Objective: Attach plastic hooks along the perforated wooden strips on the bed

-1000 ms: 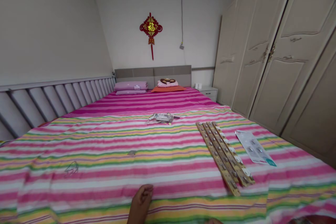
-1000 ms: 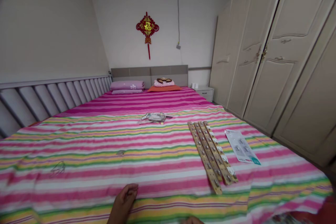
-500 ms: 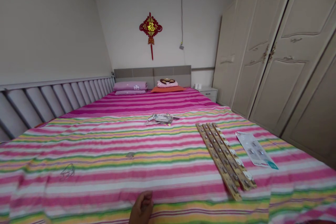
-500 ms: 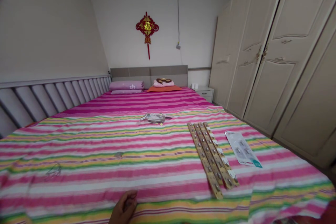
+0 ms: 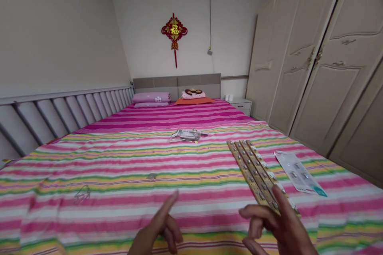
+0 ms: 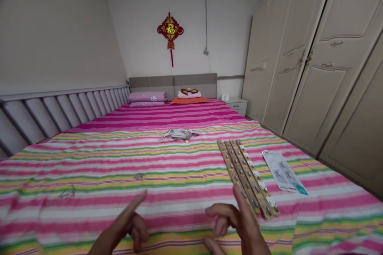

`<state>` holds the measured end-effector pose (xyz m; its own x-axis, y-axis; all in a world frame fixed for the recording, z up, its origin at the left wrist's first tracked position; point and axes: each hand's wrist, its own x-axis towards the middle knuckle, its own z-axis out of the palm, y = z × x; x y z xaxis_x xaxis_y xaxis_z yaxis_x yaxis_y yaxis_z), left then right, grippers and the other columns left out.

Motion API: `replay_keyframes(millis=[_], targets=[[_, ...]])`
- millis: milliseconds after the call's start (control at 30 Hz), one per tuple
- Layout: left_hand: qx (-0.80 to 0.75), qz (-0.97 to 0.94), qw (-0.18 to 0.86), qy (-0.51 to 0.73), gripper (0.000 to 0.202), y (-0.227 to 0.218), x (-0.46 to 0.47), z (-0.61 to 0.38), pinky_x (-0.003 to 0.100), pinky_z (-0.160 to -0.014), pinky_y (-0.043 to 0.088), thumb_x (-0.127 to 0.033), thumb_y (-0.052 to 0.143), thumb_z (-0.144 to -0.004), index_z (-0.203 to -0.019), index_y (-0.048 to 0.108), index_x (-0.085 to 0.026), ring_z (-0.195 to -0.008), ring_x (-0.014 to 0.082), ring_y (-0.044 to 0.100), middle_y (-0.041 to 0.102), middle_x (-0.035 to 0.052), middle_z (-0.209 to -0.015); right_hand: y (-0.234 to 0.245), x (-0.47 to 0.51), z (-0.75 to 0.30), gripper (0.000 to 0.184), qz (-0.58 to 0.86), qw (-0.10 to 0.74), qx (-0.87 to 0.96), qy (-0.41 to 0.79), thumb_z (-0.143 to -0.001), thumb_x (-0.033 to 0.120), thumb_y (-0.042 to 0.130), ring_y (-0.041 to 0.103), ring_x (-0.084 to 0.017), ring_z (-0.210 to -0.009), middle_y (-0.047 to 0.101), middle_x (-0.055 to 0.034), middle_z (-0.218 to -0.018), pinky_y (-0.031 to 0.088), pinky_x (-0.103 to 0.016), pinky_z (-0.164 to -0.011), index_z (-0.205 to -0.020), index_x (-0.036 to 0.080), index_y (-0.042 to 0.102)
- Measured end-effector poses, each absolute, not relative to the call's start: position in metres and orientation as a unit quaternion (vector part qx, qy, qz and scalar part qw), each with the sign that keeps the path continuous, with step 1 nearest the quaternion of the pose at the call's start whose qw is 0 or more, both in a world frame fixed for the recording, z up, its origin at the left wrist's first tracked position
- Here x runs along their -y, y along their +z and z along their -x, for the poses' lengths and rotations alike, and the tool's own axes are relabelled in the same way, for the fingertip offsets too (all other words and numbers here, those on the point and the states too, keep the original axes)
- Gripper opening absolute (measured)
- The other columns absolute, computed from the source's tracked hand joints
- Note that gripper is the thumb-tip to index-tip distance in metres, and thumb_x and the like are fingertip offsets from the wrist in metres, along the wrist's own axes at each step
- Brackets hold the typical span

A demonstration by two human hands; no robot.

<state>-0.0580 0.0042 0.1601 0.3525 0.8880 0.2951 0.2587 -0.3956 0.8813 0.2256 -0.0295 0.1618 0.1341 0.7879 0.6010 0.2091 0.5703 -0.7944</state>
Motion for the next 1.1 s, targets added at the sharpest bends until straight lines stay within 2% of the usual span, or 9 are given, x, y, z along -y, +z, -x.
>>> replay_keyframes(millis=[100,167,333,467,567,733,900,1000,1100], targets=[[-0.457,-0.69,0.198,0.526,0.099,0.182,0.002,0.042,0.025,-0.055,0.052,-0.035,0.073,-0.07,-0.148,0.012,-0.03,-0.05,0.0112,0.052,0.058,-0.0052,-0.064,0.171,0.021,-0.208,0.094,0.417,0.647,0.635,0.066,-0.081,0.017,0.064,0.06,-0.015,-0.063,0.067,-0.0017,-0.091,0.052,-0.032,-0.067,-0.148,0.037,0.001],[-0.483,-0.66,0.151,0.556,0.099,0.18,0.002,0.032,0.023,-0.052,0.05,-0.037,0.069,-0.073,-0.149,0.006,-0.027,-0.048,0.0107,0.049,0.053,-0.0072,-0.061,0.166,0.012,-0.2,0.095,0.429,0.635,0.642,0.027,-0.082,0.016,0.062,0.056,-0.012,-0.055,0.064,0.0019,-0.082,0.051,-0.03,-0.064,-0.148,0.035,-0.004],[-0.558,-0.635,0.152,0.511,0.098,0.147,-0.014,0.028,0.022,-0.051,0.045,-0.039,0.061,-0.077,-0.149,-0.003,-0.019,-0.049,0.0112,0.046,0.045,-0.0086,-0.06,0.134,-0.012,-0.196,0.089,0.545,0.54,0.637,0.077,-0.085,0.024,0.055,0.048,-0.011,-0.041,0.05,0.0083,-0.062,0.041,-0.022,-0.044,-0.149,0.022,-0.008],[-0.635,-0.636,0.164,0.407,0.095,0.121,-0.028,0.038,0.022,-0.051,0.04,-0.031,0.055,-0.079,-0.148,-0.009,-0.017,-0.049,0.0118,0.047,0.043,-0.0097,-0.059,0.102,-0.028,-0.202,0.09,0.641,0.411,0.634,0.132,-0.081,0.018,0.051,0.052,-0.016,-0.044,0.046,0.0102,-0.053,0.038,-0.024,-0.045,-0.148,0.016,-0.007],[-0.665,-0.641,0.184,0.337,0.094,0.109,-0.033,0.042,0.021,-0.051,0.037,-0.025,0.053,-0.078,-0.147,-0.01,-0.017,-0.049,0.0118,0.049,0.042,-0.0104,-0.058,0.081,-0.034,-0.207,0.093,0.677,0.354,0.627,0.153,-0.078,0.015,0.051,0.053,-0.018,-0.044,0.045,0.0106,-0.049,0.034,-0.025,-0.045,-0.148,0.013,-0.011],[-0.685,-0.636,0.206,0.289,0.093,0.095,-0.038,0.044,0.02,-0.052,0.034,-0.019,0.053,-0.076,-0.148,-0.007,-0.018,-0.05,0.0108,0.05,0.044,-0.0104,-0.057,0.069,-0.039,-0.208,0.099,0.69,0.33,0.62,0.175,-0.074,0.015,0.054,0.053,-0.018,-0.045,0.046,0.0102,-0.049,0.03,-0.024,-0.045,-0.148,0.013,-0.011],[-0.665,-0.632,0.218,0.333,0.09,0.085,-0.045,0.046,0.022,-0.051,0.036,-0.026,0.055,-0.075,-0.148,0.005,-0.017,-0.049,0.012,0.05,0.045,-0.0096,-0.058,0.072,-0.036,-0.201,0.094,0.657,0.397,0.603,0.218,-0.076,0.025,0.056,0.05,-0.018,-0.043,0.044,0.0109,-0.048,0.031,-0.025,-0.046,-0.149,0.015,-0.002],[-0.638,-0.609,0.215,0.42,0.076,0.081,-0.056,0.055,0.024,-0.054,0.043,-0.038,0.054,-0.077,-0.144,0.025,-0.016,-0.053,0.0133,0.053,0.05,-0.0064,-0.063,0.066,-0.031,-0.192,0.088,0.63,0.451,0.584,0.242,-0.08,0.034,0.053,0.049,-0.017,-0.043,0.044,0.0102,-0.051,0.033,-0.025,-0.046,-0.15,0.017,0.003],[-0.62,-0.563,0.214,0.503,0.06,0.074,-0.074,0.074,0.027,-0.057,0.048,-0.048,0.056,-0.073,-0.122,0.054,-0.013,-0.058,0.0146,0.056,0.058,-0.0007,-0.069,0.051,-0.024,-0.187,0.082,0.607,0.497,0.567,0.25,-0.082,0.042,0.052,0.049,-0.016,-0.044,0.047,0.0087,-0.055,0.035,-0.025,-0.047,-0.149,0.017,0.012]])
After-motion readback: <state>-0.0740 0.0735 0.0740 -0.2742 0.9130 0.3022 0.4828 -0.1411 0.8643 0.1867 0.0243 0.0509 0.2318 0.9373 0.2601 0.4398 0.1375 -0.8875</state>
